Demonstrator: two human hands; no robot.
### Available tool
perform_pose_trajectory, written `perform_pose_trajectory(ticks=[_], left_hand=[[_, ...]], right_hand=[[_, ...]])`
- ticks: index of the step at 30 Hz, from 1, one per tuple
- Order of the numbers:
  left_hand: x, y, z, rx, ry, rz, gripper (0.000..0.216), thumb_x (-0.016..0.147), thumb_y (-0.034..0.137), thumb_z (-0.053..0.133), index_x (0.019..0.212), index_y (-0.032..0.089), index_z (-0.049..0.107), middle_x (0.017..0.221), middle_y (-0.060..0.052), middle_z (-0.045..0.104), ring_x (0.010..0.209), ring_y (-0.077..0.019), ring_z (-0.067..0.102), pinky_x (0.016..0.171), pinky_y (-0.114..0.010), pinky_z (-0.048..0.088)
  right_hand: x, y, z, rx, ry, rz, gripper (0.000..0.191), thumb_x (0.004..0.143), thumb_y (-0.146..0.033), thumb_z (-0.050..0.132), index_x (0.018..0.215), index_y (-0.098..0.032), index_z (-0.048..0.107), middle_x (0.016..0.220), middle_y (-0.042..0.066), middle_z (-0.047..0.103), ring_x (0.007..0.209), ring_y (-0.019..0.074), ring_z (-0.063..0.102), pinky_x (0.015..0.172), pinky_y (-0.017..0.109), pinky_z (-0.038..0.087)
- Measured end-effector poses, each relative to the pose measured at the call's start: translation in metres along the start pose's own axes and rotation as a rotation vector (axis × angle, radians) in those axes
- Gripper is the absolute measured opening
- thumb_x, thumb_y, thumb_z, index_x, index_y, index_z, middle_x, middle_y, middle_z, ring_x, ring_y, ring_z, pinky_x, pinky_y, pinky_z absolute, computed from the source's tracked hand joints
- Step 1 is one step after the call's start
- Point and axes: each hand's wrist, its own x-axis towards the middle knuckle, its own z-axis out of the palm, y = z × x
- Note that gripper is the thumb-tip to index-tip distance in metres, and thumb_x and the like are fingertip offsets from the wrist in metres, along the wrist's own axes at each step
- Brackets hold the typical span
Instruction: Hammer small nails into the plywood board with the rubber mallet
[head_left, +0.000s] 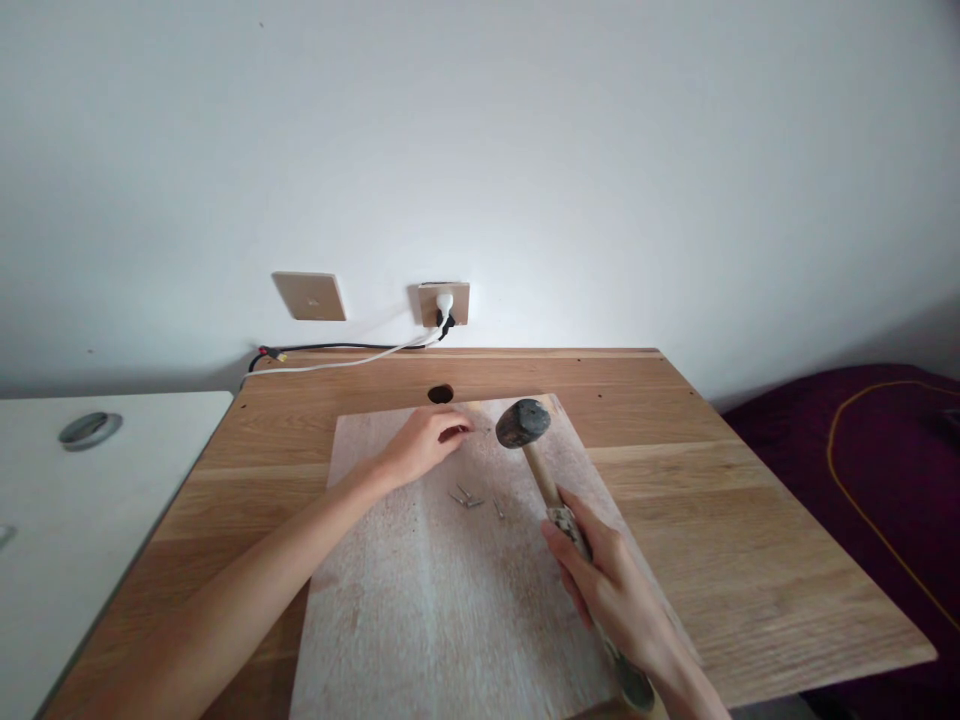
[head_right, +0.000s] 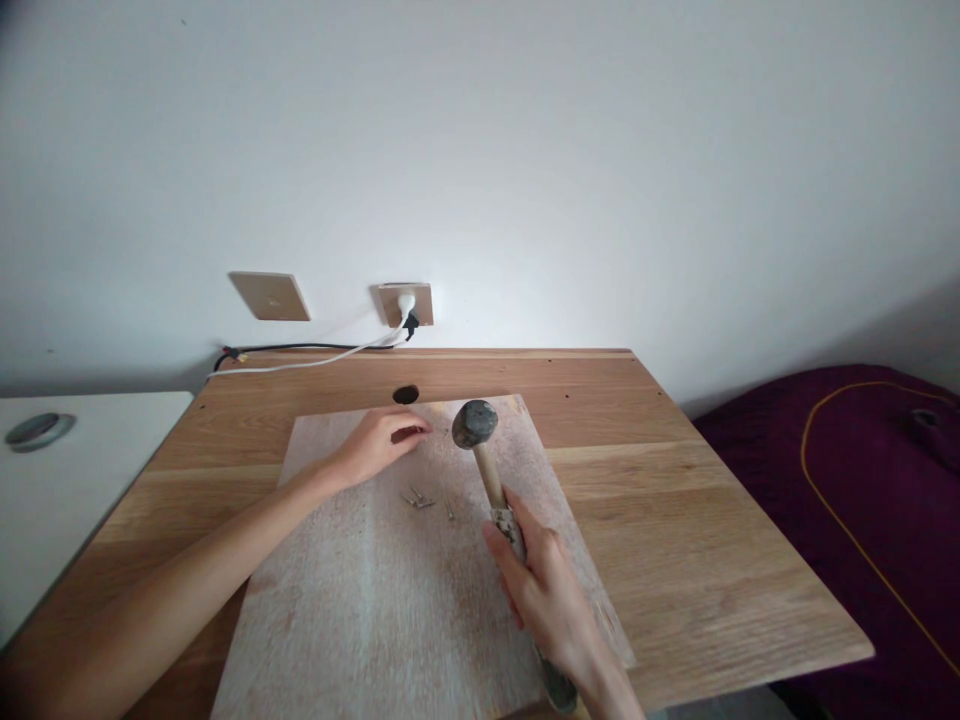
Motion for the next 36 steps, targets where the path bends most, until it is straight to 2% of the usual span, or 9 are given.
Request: perform_pose_trajectory(ticks=[5,10,15,19,21,23,27,31,36], left_hand=[[0.002,-0.003,0.001,-0.030,-0.005,-0.010,0.013,0.092,0.012,0.070,0.095,0.021,0.080,0.099,-0.004,0.079,0.093,-0.0144,0.072,0.087,-0.024,0.054],[0.002,-0.001,0.003,-0.136,-0.009,-0.133,0.041,0.087,0.003,0.067,0.123,0.022,0.071,0.093,0.000,0.079,0.078,-0.0105,0.070,0.079,-0.020,0.052],[0.004,0.001,-0.003,-0.150,-0.020,-0.134,0.031,0.083,0.002,0.067,0.109,0.019,0.070,0.089,0.000,0.075,0.081,-0.0118,0.070,0.078,-0.020,0.051],[0.005,0.005,-0.024,0.025,0.014,-0.116,0.031,0.076,0.011,0.079,0.103,0.018,0.067,0.100,-0.002,0.070,0.086,-0.0142,0.065,0.081,-0.023,0.051],[0.005,0.012,-0.038,0.101,-0.054,-0.079,0.020,0.079,0.018,0.078,0.097,0.019,0.067,0.099,-0.002,0.068,0.087,-0.0150,0.063,0.080,-0.024,0.049],[0.003,0.022,-0.049,0.155,-0.213,-0.045,0.008,0.084,0.021,0.073,0.089,0.019,0.067,0.092,0.000,0.068,0.082,-0.0144,0.063,0.075,-0.024,0.046],[-0.006,0.043,-0.054,0.280,-0.460,0.058,0.007,0.085,0.017,0.074,0.087,0.022,0.068,0.093,0.001,0.073,0.085,-0.0160,0.068,0.073,-0.025,0.044],[-0.020,0.053,-0.036,0.383,-0.405,0.331,0.018,0.087,0.009,0.074,0.098,0.023,0.071,0.106,-0.001,0.076,0.100,-0.0178,0.072,0.084,-0.028,0.052],[-0.032,0.052,-0.014,0.574,-0.335,0.570,0.014,0.091,0.007,0.071,0.090,0.021,0.069,0.087,0.000,0.074,0.090,-0.0189,0.072,0.086,-0.033,0.056]], right_hand=[[0.006,-0.007,0.006,0.003,-0.035,-0.032,0.068,0.100,-0.066,0.051,0.142,-0.013,0.057,0.049,-0.008,0.047,0.039,0.0135,0.044,0.040,0.024,0.035],[0.016,-0.014,0.014,-0.029,-0.074,-0.080,0.067,0.103,-0.062,0.048,0.147,-0.011,0.053,0.048,-0.008,0.048,0.039,0.0130,0.042,0.040,0.023,0.033],[0.022,-0.017,0.021,-0.095,-0.098,-0.119,0.071,0.105,-0.061,0.046,0.153,-0.009,0.050,0.048,-0.007,0.049,0.039,0.0142,0.046,0.040,0.023,0.035],[0.021,-0.015,0.024,-0.078,-0.089,-0.124,0.072,0.106,-0.060,0.045,0.154,-0.006,0.049,0.048,-0.008,0.048,0.038,0.0136,0.045,0.039,0.023,0.033],[0.020,-0.013,0.024,-0.081,-0.098,-0.127,0.071,0.106,-0.058,0.045,0.153,-0.006,0.049,0.047,-0.008,0.047,0.037,0.0134,0.045,0.039,0.023,0.032],[0.020,-0.012,0.024,-0.084,-0.101,-0.129,0.070,0.106,-0.058,0.045,0.153,-0.005,0.050,0.047,-0.008,0.047,0.037,0.0133,0.046,0.039,0.023,0.033],[0.020,-0.011,0.023,-0.075,-0.091,-0.135,0.068,0.105,-0.058,0.047,0.150,-0.007,0.052,0.048,-0.008,0.047,0.038,0.0128,0.045,0.038,0.023,0.032],[0.021,-0.012,0.023,-0.021,-0.078,-0.128,0.063,0.104,-0.060,0.049,0.143,-0.011,0.056,0.050,-0.008,0.047,0.038,0.0115,0.042,0.038,0.022,0.031],[0.020,-0.011,0.021,0.012,-0.065,-0.097,0.064,0.101,-0.062,0.053,0.141,-0.012,0.056,0.051,-0.008,0.047,0.040,0.0115,0.039,0.038,0.023,0.030]])
